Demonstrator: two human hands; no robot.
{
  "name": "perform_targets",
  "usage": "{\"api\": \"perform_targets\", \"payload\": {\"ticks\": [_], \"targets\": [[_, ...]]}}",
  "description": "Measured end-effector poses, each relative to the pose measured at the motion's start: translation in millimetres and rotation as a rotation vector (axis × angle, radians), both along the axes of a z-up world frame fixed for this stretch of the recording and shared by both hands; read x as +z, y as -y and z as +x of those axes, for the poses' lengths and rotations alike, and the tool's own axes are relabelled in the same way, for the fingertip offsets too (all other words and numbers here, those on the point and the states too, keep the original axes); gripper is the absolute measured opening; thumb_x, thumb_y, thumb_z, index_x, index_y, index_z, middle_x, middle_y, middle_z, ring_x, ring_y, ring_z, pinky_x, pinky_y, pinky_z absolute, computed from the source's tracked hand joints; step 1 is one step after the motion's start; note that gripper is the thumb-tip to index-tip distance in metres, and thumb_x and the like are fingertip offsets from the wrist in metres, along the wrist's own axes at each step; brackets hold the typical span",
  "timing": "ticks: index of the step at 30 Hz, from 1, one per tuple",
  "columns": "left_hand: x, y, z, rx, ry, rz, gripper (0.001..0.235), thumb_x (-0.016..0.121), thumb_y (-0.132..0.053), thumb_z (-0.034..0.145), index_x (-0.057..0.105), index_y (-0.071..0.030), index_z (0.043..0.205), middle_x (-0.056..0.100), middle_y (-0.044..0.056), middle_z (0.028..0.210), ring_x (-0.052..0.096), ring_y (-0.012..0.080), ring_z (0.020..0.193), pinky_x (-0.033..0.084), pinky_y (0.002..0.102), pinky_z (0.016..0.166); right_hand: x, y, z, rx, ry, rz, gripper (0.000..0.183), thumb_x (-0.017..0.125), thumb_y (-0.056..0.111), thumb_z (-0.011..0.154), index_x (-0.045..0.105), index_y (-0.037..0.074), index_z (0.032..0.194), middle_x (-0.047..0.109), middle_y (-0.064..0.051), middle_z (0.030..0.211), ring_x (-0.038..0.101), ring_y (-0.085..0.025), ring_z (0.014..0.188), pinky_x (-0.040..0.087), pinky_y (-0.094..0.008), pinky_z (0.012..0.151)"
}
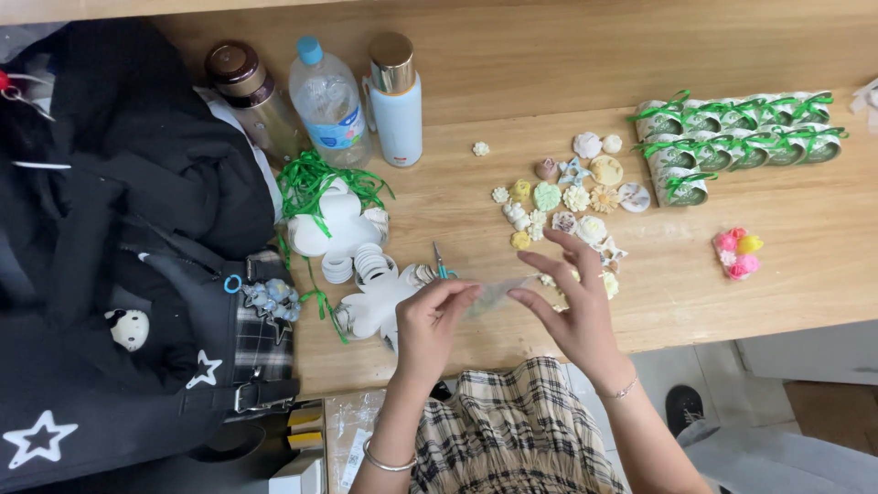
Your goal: Packaging decorative wax flowers into clover-shaped gift boxes and tying them with green ribbons.
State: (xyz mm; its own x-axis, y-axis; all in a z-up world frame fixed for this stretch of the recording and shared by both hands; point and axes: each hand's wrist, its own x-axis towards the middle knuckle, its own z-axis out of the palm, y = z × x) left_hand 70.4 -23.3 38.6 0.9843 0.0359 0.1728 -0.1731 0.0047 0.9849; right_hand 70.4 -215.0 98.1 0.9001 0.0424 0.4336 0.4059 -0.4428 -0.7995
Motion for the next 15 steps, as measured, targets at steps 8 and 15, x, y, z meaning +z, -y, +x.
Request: {"api": "perform_targets", "payload": {"ticks": [8, 15], "targets": [[16, 8, -2, -0.036, 0.136, 0.188, 0.044, 0.084, -0.02, 0.082, 0.063, -0.002, 0.116, 0.072, 0.013, 0.106, 0.074, 0.0201, 0.095, 0.059, 0.034, 0.081, -35, 14, -5, 0.084, 0.141, -0.368, 0.012, 0.076, 0.017, 0.088, 0.077, 0.01, 0.098, 0.077, -0.003, 0.094, 0.068, -0.027, 0.104, 0.055, -0.037, 0.094], [19, 11, 4, -0.103, 0.363, 0.336, 0.07, 0.085, -0.027, 0.075, 0.054, 0.0, 0.132, 0.061, 0.023, 0.128, 0.06, 0.0323, 0.119, 0.051, 0.043, 0.096, -19, 27, 5, 0.207, -0.228, -0.291, 0.012, 0.076, 0.015, 0.086, 0.078, 0.007, 0.095, 0.078, -0.008, 0.088, 0.074, -0.022, 0.073, 0.057, -0.034, 0.067]]}}
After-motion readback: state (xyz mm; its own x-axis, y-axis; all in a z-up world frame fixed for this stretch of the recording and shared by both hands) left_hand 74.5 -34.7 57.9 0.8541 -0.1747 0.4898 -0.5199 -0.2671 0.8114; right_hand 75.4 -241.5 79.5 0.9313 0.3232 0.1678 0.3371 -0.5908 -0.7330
